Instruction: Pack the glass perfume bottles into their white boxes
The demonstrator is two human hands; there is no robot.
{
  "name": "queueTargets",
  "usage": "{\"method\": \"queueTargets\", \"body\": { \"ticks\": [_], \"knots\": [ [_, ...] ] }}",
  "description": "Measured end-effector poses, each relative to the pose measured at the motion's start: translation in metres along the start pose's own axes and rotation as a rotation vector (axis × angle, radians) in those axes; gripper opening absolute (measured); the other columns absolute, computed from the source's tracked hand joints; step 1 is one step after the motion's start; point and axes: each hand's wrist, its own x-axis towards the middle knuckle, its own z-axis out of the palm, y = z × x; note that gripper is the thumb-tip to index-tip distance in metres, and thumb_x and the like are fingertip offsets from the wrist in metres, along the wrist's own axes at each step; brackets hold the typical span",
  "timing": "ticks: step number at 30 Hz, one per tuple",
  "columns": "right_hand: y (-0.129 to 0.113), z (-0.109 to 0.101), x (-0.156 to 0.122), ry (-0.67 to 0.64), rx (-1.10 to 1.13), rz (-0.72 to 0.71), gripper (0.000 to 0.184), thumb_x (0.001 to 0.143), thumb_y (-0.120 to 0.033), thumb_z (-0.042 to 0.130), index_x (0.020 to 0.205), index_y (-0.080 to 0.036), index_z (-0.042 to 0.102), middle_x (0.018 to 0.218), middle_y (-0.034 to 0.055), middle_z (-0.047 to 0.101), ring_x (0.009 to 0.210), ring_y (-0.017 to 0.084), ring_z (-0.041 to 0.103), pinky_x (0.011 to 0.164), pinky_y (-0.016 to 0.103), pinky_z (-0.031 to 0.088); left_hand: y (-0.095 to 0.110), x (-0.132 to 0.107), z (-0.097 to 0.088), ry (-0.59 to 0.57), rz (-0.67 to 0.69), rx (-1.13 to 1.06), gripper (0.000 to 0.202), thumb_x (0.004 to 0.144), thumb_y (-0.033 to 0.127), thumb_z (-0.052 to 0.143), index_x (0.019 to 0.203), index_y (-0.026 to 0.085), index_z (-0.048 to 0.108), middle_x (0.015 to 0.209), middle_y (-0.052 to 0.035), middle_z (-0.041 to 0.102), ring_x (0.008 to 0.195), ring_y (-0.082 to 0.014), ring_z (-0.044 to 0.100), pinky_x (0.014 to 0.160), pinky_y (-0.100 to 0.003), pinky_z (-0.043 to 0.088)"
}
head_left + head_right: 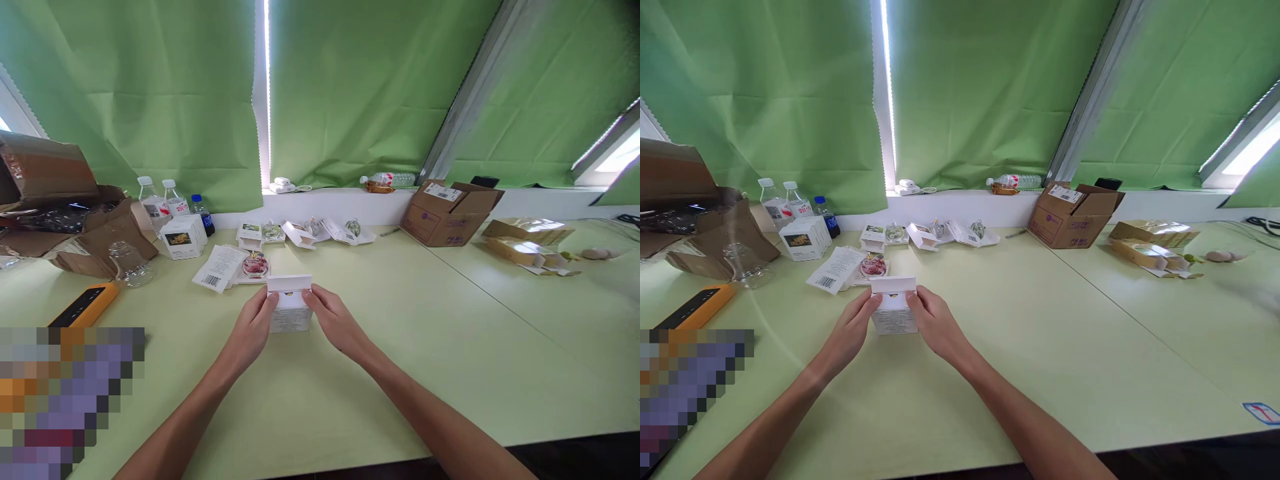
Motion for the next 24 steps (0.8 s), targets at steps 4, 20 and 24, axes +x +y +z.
{"method": "queueTargets", "body": {
  "ticks": [4, 20, 24],
  "knots": [
    [-0.0003, 0.0006, 0.0008, 0.009, -0.024, -0.011, 0.036, 0.094, -0.044, 0.038, 0.097, -0.020, 0.063, 0.083, 0.0011, 0.059, 0.078, 0.018, 0.050, 0.069, 0.027, 0.039, -0.0003, -0.0005, 0.0003, 0.006, 0.011, 0.028, 0.035, 0.094, 0.036, 0.038, 0.112, 0.017, 0.060, 0.099, -0.0032, 0.065, 0.084, -0.0181, 0.054, 0.073, -0.024, 0.039],
    [-0.0059, -0.0035, 0.0000, -0.028, -0.083, 0.028, 0.034, 0.095, -0.045, 0.035, 0.081, -0.019, 0.053, 0.080, 0.0002, 0.054, 0.074, 0.016, 0.048, 0.067, 0.027, 0.036, 0.0023, -0.0006, -0.0027, -0.002, -0.030, 0.095, 0.033, 0.094, 0.036, 0.037, 0.108, 0.018, 0.061, 0.095, -0.0017, 0.065, 0.082, -0.0175, 0.052, 0.072, -0.024, 0.038],
    [-0.0081, -0.0054, 0.0000, -0.043, -0.098, 0.038, 0.033, 0.094, -0.044, 0.035, 0.078, -0.019, 0.051, 0.076, -0.0008, 0.052, 0.071, 0.015, 0.046, 0.065, 0.026, 0.035, 0.0041, -0.0003, -0.0059, -0.005, -0.034, 0.112, 0.031, 0.093, 0.035, 0.040, 0.108, 0.019, 0.063, 0.096, -0.0013, 0.066, 0.084, -0.0178, 0.053, 0.073, -0.023, 0.039]
  ]
}}
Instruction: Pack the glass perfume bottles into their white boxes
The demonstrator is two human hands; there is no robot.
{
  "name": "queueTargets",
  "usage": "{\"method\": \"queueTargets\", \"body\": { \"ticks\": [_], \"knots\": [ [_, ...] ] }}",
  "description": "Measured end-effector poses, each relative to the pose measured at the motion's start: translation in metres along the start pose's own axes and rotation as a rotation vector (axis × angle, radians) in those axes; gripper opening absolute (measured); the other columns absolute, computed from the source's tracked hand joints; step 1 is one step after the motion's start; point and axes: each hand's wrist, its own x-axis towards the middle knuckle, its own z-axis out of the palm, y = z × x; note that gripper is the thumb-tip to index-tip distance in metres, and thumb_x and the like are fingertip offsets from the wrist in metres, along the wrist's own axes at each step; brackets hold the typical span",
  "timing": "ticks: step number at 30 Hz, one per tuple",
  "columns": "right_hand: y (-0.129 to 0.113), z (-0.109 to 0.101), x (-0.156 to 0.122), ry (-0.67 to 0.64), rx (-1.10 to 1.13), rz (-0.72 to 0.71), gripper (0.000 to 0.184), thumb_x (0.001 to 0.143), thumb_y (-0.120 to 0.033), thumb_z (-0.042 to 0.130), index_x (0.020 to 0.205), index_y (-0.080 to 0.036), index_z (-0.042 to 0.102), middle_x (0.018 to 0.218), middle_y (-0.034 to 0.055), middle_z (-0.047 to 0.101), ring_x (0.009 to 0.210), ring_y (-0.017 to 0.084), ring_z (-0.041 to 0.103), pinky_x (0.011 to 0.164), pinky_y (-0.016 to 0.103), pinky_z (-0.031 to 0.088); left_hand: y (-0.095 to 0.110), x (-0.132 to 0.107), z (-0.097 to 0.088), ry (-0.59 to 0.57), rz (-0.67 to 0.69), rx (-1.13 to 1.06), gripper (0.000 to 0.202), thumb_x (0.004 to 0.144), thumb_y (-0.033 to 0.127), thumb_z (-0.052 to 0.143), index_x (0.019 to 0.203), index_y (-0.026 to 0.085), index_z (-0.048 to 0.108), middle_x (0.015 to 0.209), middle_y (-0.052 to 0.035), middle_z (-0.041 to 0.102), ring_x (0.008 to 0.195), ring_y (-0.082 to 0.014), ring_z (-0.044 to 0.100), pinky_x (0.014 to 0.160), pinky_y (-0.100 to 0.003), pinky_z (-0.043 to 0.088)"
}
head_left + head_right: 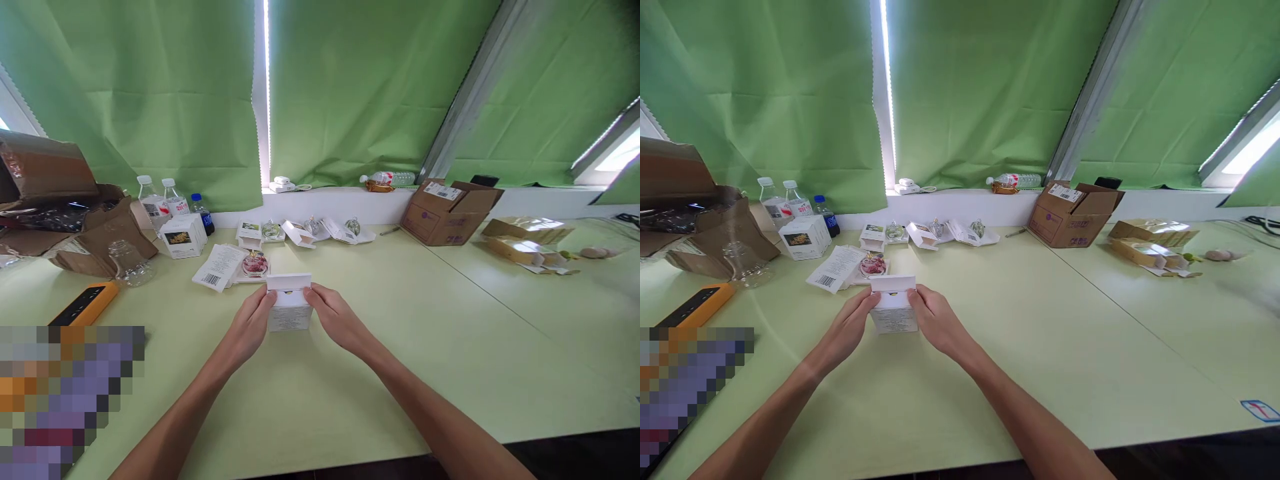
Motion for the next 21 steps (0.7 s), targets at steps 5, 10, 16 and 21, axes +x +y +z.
{"method": "queueTargets", "body": {
  "ticks": [5, 10, 16, 21],
  "knots": [
    [0.0006, -0.0008, 0.0004, 0.005, -0.042, -0.003, 0.034, 0.095, -0.044, 0.035, 0.075, -0.020, 0.048, 0.074, -0.0013, 0.050, 0.069, 0.015, 0.044, 0.063, 0.026, 0.034, -0.0009, 0.0011, -0.0024, -0.007, -0.006, 0.000, 0.033, 0.093, 0.036, 0.041, 0.109, 0.019, 0.063, 0.099, -0.0020, 0.067, 0.084, -0.0185, 0.055, 0.073, -0.024, 0.041],
    [0.0022, -0.0013, 0.0009, 0.005, -0.066, -0.003, 0.033, 0.095, -0.042, 0.034, 0.077, -0.019, 0.050, 0.074, -0.0010, 0.050, 0.069, 0.015, 0.044, 0.063, 0.027, 0.033, 0.0012, 0.0010, -0.0040, -0.022, 0.014, 0.002, 0.034, 0.093, 0.035, 0.040, 0.111, 0.018, 0.064, 0.100, -0.0026, 0.067, 0.088, -0.0194, 0.056, 0.076, -0.024, 0.041],
    [0.0042, -0.0018, 0.0030, 0.001, -0.072, -0.010, 0.034, 0.095, -0.044, 0.034, 0.075, -0.019, 0.048, 0.073, -0.0019, 0.047, 0.068, 0.014, 0.042, 0.064, 0.027, 0.033, -0.0007, 0.0016, -0.0068, -0.042, 0.006, 0.037, 0.035, 0.094, 0.037, 0.039, 0.113, 0.019, 0.063, 0.104, -0.0023, 0.066, 0.085, -0.0188, 0.054, 0.075, -0.025, 0.040],
    [0.0037, -0.0019, 0.0030, -0.001, -0.064, -0.008, 0.035, 0.095, -0.045, 0.033, 0.076, -0.019, 0.047, 0.073, -0.0020, 0.046, 0.068, 0.014, 0.041, 0.063, 0.027, 0.032, -0.0050, 0.0008, -0.0086, -0.054, 0.021, 0.070, 0.036, 0.094, 0.040, 0.039, 0.112, 0.020, 0.063, 0.106, -0.0018, 0.066, 0.083, -0.0182, 0.053, 0.073, -0.025, 0.040]
  ]
}}
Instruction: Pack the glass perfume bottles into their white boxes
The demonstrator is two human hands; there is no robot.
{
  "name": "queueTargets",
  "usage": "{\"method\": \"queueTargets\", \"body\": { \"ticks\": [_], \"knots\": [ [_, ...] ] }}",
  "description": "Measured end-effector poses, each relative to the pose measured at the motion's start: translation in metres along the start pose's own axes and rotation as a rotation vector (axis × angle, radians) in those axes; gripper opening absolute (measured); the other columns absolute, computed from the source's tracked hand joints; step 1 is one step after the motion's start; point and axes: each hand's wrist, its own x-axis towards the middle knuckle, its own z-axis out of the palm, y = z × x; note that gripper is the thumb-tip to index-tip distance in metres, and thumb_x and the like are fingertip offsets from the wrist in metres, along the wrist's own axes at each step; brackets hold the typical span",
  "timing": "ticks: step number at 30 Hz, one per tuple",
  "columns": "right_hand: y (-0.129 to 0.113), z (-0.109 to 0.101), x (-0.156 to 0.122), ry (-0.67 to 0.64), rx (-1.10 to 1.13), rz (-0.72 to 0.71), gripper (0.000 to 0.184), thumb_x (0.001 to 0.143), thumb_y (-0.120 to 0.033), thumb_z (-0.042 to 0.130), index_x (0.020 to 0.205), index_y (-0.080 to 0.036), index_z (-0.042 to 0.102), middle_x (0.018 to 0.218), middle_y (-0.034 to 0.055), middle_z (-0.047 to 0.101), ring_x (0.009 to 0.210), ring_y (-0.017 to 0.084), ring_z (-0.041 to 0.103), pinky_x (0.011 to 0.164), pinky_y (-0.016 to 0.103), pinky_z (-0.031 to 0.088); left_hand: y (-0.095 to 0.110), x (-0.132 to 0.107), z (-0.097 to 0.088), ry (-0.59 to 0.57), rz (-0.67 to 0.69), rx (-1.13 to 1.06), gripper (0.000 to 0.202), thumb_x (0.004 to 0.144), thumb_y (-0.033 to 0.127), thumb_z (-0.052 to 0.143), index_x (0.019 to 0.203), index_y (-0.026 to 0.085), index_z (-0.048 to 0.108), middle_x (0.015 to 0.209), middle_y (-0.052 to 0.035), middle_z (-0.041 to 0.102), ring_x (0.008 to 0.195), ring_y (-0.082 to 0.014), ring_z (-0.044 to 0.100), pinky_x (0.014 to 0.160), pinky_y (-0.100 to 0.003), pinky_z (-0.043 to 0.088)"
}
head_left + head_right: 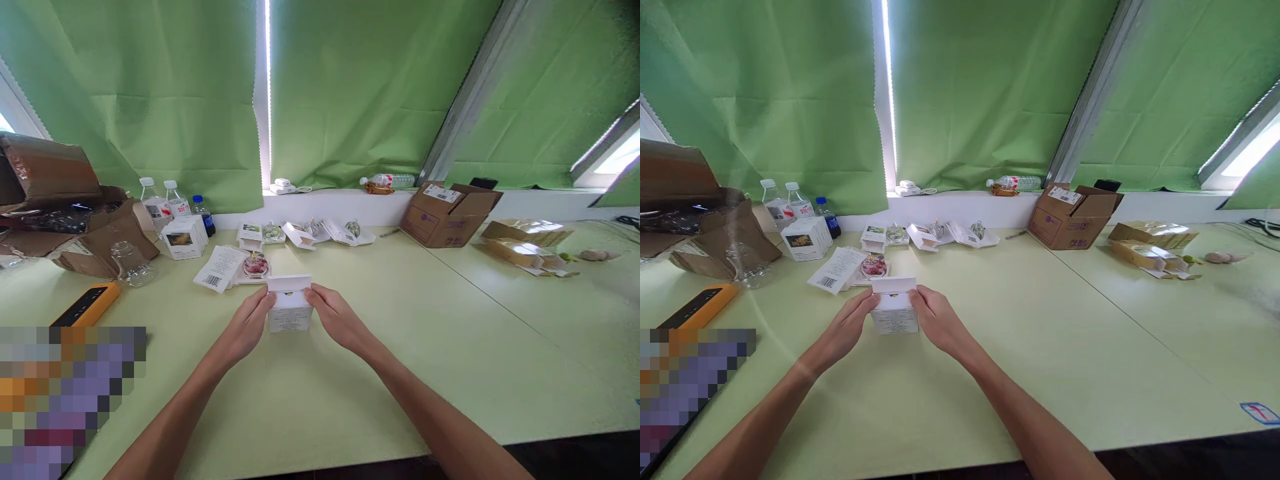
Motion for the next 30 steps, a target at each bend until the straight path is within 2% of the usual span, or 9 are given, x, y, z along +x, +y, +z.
{"method": "queueTargets", "body": {
  "ticks": [12, 18, 25, 30],
  "knots": [
    [0.0012, 0.0002, -0.0006, 0.002, 0.019, 0.000, 0.035, 0.094, -0.045, 0.035, 0.075, -0.019, 0.048, 0.071, -0.0028, 0.045, 0.065, 0.013, 0.040, 0.060, 0.026, 0.031, -0.0012, 0.0024, 0.0010, -0.047, 0.032, -0.008, 0.038, 0.095, 0.040, 0.036, 0.116, 0.018, 0.060, 0.097, -0.0024, 0.064, 0.086, -0.0187, 0.052, 0.077, -0.026, 0.040],
    [0.0014, 0.0016, -0.0027, 0.012, 0.054, -0.029, 0.035, 0.094, -0.046, 0.037, 0.077, -0.019, 0.053, 0.074, -0.0016, 0.050, 0.068, 0.014, 0.044, 0.059, 0.025, 0.033, -0.0020, 0.0019, 0.0015, -0.021, 0.079, -0.008, 0.039, 0.094, 0.039, 0.037, 0.113, 0.016, 0.062, 0.097, -0.0043, 0.065, 0.086, -0.0200, 0.054, 0.074, -0.026, 0.040],
    [0.0000, 0.0041, -0.0039, 0.058, 0.086, -0.075, 0.034, 0.093, -0.047, 0.040, 0.092, -0.020, 0.061, 0.085, 0.0012, 0.060, 0.080, 0.018, 0.054, 0.067, 0.026, 0.041, -0.0016, 0.0014, 0.0026, 0.021, 0.100, -0.071, 0.037, 0.092, 0.041, 0.042, 0.111, 0.016, 0.062, 0.094, -0.0032, 0.065, 0.082, -0.0175, 0.054, 0.072, -0.025, 0.042],
    [0.0012, 0.0045, -0.0032, 0.062, 0.109, -0.082, 0.037, 0.093, -0.048, 0.040, 0.101, -0.019, 0.063, 0.091, 0.0030, 0.063, 0.084, 0.019, 0.057, 0.070, 0.027, 0.043, -0.0016, 0.0006, 0.0036, 0.018, 0.120, -0.122, 0.035, 0.092, 0.039, 0.044, 0.114, 0.017, 0.060, 0.102, -0.0042, 0.065, 0.085, -0.0169, 0.055, 0.074, -0.025, 0.042]
  ]
}}
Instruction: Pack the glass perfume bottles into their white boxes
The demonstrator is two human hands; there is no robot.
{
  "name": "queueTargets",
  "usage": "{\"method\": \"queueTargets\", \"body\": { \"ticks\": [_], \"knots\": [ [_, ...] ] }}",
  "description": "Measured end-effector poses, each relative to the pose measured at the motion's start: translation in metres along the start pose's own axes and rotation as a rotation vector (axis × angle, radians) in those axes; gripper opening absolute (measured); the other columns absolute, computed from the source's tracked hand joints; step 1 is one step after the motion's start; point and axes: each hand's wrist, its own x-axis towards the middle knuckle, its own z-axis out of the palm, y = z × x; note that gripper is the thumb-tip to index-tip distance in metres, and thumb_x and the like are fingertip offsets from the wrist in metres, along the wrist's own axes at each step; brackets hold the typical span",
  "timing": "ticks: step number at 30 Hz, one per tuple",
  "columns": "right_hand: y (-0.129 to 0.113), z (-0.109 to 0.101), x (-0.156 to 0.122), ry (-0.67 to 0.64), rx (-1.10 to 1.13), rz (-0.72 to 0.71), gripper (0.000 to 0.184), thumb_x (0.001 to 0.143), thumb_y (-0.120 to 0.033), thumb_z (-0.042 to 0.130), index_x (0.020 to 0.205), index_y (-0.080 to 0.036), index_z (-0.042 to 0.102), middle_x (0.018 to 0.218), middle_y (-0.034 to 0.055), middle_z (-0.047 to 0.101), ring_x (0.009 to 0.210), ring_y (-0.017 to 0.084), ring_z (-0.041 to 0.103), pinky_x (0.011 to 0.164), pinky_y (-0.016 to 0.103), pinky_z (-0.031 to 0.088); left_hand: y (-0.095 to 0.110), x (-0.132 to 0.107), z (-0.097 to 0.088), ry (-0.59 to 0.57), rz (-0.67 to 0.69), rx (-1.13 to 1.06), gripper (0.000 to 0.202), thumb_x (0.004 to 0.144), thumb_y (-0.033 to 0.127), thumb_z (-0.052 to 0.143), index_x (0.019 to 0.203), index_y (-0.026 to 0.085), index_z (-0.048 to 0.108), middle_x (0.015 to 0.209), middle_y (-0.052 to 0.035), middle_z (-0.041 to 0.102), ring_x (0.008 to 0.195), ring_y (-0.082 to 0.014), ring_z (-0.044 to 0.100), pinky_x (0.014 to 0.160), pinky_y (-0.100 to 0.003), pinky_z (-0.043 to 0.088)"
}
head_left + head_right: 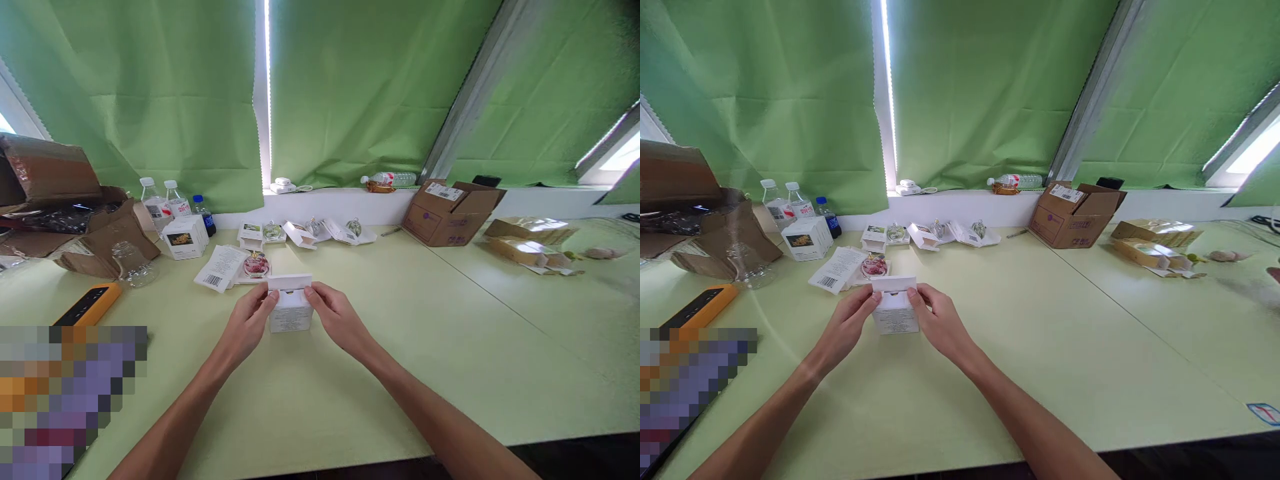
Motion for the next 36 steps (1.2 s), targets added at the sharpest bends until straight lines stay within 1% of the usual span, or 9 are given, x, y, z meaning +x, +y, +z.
{"method": "queueTargets", "body": {
  "ticks": [5, 10, 14, 16, 20, 24, 28, 31, 36],
  "knots": [
    [0.000, 0.000, 0.000, 0.035, -0.017, -0.020, 0.038, 0.094, -0.046, 0.040, 0.106, -0.019, 0.063, 0.095, 0.0042, 0.065, 0.086, 0.019, 0.058, 0.073, 0.029, 0.045, -0.001, 0.000, 0.000, 0.024, 0.024, -0.037, 0.034, 0.092, 0.036, 0.045, 0.118, 0.018, 0.057, 0.110, -0.0060, 0.064, 0.093, -0.0189, 0.058, 0.077, -0.026, 0.044],
    [-0.003, -0.001, -0.001, 0.085, -0.005, -0.065, 0.037, 0.093, -0.042, 0.042, 0.120, -0.021, 0.057, 0.110, 0.0063, 0.064, 0.096, 0.020, 0.059, 0.077, 0.029, 0.046, 0.001, 0.000, -0.003, 0.093, 0.076, -0.064, 0.036, 0.089, 0.032, 0.051, 0.124, 0.021, 0.051, 0.123, -0.0088, 0.059, 0.103, -0.0209, 0.058, 0.086, -0.031, 0.046],
    [-0.003, -0.003, -0.003, 0.122, 0.012, -0.079, 0.036, 0.093, -0.040, 0.043, 0.123, -0.023, 0.055, 0.114, 0.0063, 0.063, 0.102, 0.020, 0.058, 0.080, 0.029, 0.046, 0.002, -0.001, -0.005, 0.114, 0.099, -0.066, 0.039, 0.086, 0.027, 0.055, 0.124, 0.023, 0.050, 0.129, -0.0090, 0.056, 0.112, -0.0231, 0.056, 0.091, -0.034, 0.045],
    [-0.003, -0.003, -0.003, 0.129, 0.007, -0.087, 0.035, 0.094, -0.039, 0.042, 0.122, -0.023, 0.055, 0.112, 0.0056, 0.063, 0.100, 0.020, 0.058, 0.080, 0.029, 0.046, 0.000, -0.002, -0.005, 0.117, 0.108, -0.067, 0.036, 0.085, 0.025, 0.055, 0.121, 0.022, 0.052, 0.128, -0.0087, 0.057, 0.112, -0.0236, 0.056, 0.091, -0.034, 0.045],
    [-0.004, -0.004, -0.003, 0.122, -0.020, -0.098, 0.035, 0.094, -0.038, 0.041, 0.116, -0.020, 0.060, 0.107, 0.0054, 0.064, 0.095, 0.019, 0.058, 0.080, 0.030, 0.045, -0.001, -0.003, -0.006, 0.097, 0.096, -0.064, 0.030, 0.085, 0.027, 0.053, 0.115, 0.019, 0.056, 0.120, -0.0087, 0.061, 0.106, -0.0241, 0.059, 0.087, -0.033, 0.046],
    [-0.007, -0.004, -0.005, 0.106, -0.028, -0.084, 0.038, 0.096, -0.041, 0.037, 0.112, -0.019, 0.063, 0.102, 0.0047, 0.066, 0.095, 0.020, 0.058, 0.080, 0.030, 0.044, 0.002, -0.005, -0.006, 0.055, 0.102, -0.044, 0.031, 0.088, 0.032, 0.052, 0.116, 0.019, 0.057, 0.119, -0.0078, 0.062, 0.105, -0.0238, 0.058, 0.086, -0.032, 0.044],
    [-0.009, -0.004, -0.006, 0.077, -0.027, -0.063, 0.040, 0.096, -0.045, 0.035, 0.109, -0.020, 0.065, 0.103, 0.0047, 0.067, 0.095, 0.020, 0.058, 0.081, 0.030, 0.044, 0.006, -0.005, -0.006, 0.075, 0.138, 0.019, 0.030, 0.093, 0.037, 0.045, 0.110, 0.019, 0.062, 0.117, -0.0064, 0.062, 0.108, -0.0225, 0.054, 0.089, -0.030, 0.040],
    [-0.008, -0.004, -0.006, 0.084, -0.041, -0.043, 0.041, 0.096, -0.046, 0.034, 0.108, -0.021, 0.065, 0.103, 0.0052, 0.067, 0.094, 0.020, 0.059, 0.079, 0.031, 0.045, 0.006, -0.005, -0.006, 0.089, 0.144, 0.023, 0.032, 0.094, 0.037, 0.041, 0.105, 0.019, 0.064, 0.114, -0.0054, 0.063, 0.109, -0.0217, 0.053, 0.091, -0.030, 0.039],
    [-0.005, -0.003, -0.004, 0.066, -0.053, -0.055, 0.034, 0.093, -0.044, 0.043, 0.108, -0.022, 0.064, 0.107, 0.0057, 0.066, 0.093, 0.020, 0.060, 0.072, 0.029, 0.047, 0.005, -0.003, -0.005, 0.101, 0.124, 0.042, 0.030, 0.094, 0.037, 0.042, 0.097, 0.018, 0.065, 0.105, -0.0051, 0.064, 0.107, -0.0221, 0.054, 0.089, -0.029, 0.040]
  ]
}}
